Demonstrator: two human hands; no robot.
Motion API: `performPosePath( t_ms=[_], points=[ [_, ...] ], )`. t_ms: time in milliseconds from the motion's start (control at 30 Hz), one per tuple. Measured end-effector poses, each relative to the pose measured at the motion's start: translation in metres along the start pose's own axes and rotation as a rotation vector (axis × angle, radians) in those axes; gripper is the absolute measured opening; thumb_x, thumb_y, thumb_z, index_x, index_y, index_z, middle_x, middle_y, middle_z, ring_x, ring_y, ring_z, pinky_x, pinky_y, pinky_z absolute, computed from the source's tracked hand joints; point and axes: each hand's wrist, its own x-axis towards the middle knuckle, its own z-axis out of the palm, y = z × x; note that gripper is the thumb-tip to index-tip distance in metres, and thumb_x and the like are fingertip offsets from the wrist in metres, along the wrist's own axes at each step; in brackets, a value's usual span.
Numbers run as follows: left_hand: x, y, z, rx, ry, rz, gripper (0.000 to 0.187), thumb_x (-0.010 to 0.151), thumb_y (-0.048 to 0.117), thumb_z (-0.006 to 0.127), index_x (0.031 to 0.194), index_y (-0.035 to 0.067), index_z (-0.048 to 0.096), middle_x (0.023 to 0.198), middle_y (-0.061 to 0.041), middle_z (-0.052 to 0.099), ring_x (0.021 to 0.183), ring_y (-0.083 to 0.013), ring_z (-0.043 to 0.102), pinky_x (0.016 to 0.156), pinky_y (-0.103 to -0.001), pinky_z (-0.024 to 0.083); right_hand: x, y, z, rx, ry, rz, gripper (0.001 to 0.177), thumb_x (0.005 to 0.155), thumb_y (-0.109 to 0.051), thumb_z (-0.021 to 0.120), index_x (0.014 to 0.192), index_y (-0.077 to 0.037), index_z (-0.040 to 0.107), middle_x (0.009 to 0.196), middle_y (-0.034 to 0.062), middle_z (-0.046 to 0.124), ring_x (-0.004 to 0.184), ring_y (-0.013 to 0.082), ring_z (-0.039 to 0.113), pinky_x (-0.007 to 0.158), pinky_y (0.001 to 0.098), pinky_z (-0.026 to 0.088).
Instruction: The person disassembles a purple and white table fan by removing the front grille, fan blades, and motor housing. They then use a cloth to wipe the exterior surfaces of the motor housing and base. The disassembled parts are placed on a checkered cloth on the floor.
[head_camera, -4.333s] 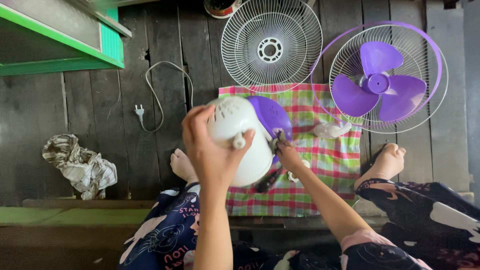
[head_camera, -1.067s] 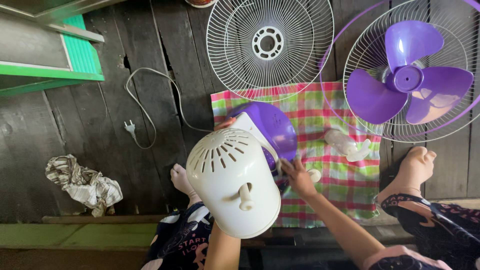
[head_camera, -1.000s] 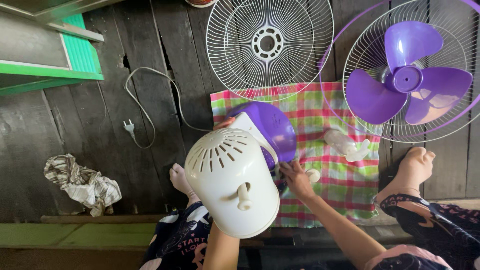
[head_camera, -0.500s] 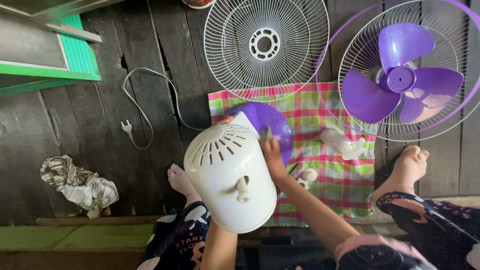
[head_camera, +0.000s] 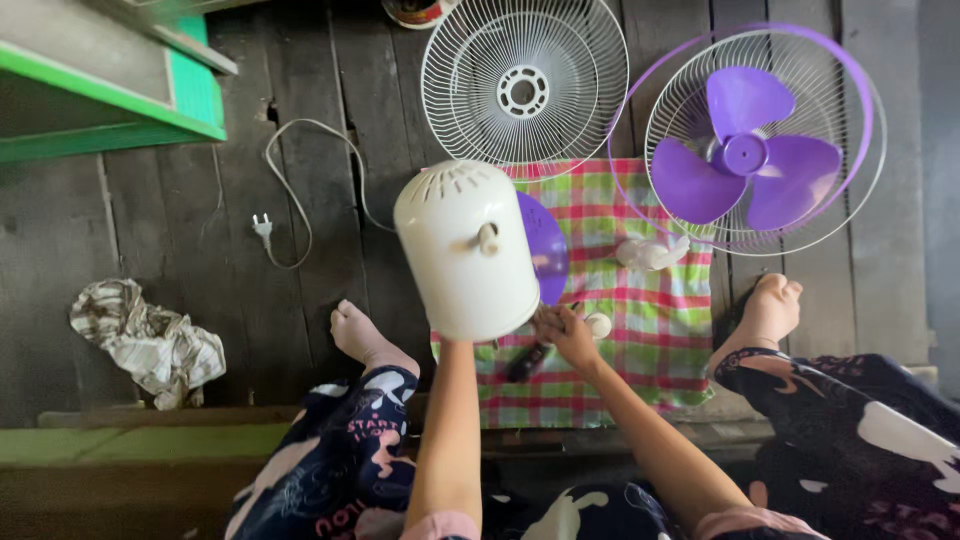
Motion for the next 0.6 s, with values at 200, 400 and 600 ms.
performPosePath(
  t_ms=[200, 400, 600],
  points=[
    [-0.024, -0.121, -0.053, 0.78, 0.057, 0.223, 0.041, 0.108, 0.037, 0.061, 0.123, -0.002, 0.063, 0.109, -0.02, 0.069, 0.097, -0.0314, 0.065, 0.08, -0.042, 0.052, -0.02, -0.031, -0.003, 0.586, -0.243, 0.007, 0.045, 0.091, 0.002, 0.06, 0.136, -0.004, 0.057, 0.122, 0.0121, 0.07, 0.11, 0.0225, 0.067, 0.096, 0.0373, 0.055],
    [-0.007, -0.134, -0.078, 0.932, 0.482, 0.648, 0.03, 0.1, 0.027, 0.06, 0.118, 0.004, 0.069, 0.113, -0.018, 0.07, 0.103, -0.0312, 0.068, 0.091, -0.041, 0.052, -0.021, -0.082, -0.048, -0.173, 0.123, -0.224, 0.035, 0.095, -0.002, 0.057, 0.129, -0.005, 0.065, 0.11, 0.0155, 0.076, 0.103, 0.0246, 0.072, 0.088, 0.0359, 0.056],
    [0.006, -0.076, -0.065, 1.077, 0.571, 0.846, 0.048, 0.085, 0.001, 0.066, 0.132, 0.002, 0.053, 0.126, -0.025, 0.048, 0.101, -0.037, 0.061, 0.097, -0.044, 0.048, -0.057, -0.273, -0.121, 0.212, 0.314, -0.713, 0.062, 0.102, -0.017, 0.063, 0.156, -0.008, 0.033, 0.161, 0.0185, 0.036, 0.144, 0.031, 0.048, 0.106, 0.0444, 0.057]
  ],
)
